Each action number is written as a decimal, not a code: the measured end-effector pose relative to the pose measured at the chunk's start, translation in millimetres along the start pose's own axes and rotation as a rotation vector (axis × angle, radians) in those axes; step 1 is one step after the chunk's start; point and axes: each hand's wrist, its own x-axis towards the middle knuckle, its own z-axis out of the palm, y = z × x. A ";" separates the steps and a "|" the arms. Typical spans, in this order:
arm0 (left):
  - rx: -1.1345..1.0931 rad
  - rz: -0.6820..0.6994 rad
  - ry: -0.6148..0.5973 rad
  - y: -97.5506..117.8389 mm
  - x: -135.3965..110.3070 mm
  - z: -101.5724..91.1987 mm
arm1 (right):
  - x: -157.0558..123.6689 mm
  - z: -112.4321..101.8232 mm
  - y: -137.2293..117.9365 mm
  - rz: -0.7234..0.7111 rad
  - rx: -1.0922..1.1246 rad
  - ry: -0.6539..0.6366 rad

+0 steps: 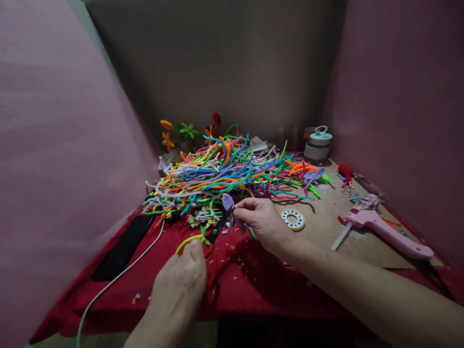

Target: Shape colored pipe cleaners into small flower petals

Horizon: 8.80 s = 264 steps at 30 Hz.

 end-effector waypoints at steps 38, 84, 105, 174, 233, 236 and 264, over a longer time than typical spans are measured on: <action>0.048 0.039 -0.089 -4.4 0.7 0.4 | -2.8 0.3 2.3 -0.041 -0.145 -0.007; -1.700 0.012 -0.237 -25.3 80.5 0.4 | -1.2 2.7 3.7 0.133 0.058 -0.057; -1.931 0.024 -0.332 6.1 99.7 -6.4 | 4.6 -6.2 5.2 0.135 -0.093 -0.089; -2.213 -0.170 -0.264 12.7 104.1 4.9 | 22.2 -16.1 1.5 -0.114 0.075 0.145; -1.665 0.013 -0.143 16.5 103.7 -8.9 | 12.8 -9.8 10.9 -0.032 -0.402 0.095; -1.664 0.086 -0.142 17.2 103.6 -6.1 | 13.1 -10.0 12.5 0.005 -0.320 0.066; -1.301 0.184 -0.012 16.7 103.7 -0.5 | 11.4 -10.5 12.9 -0.086 -0.593 0.068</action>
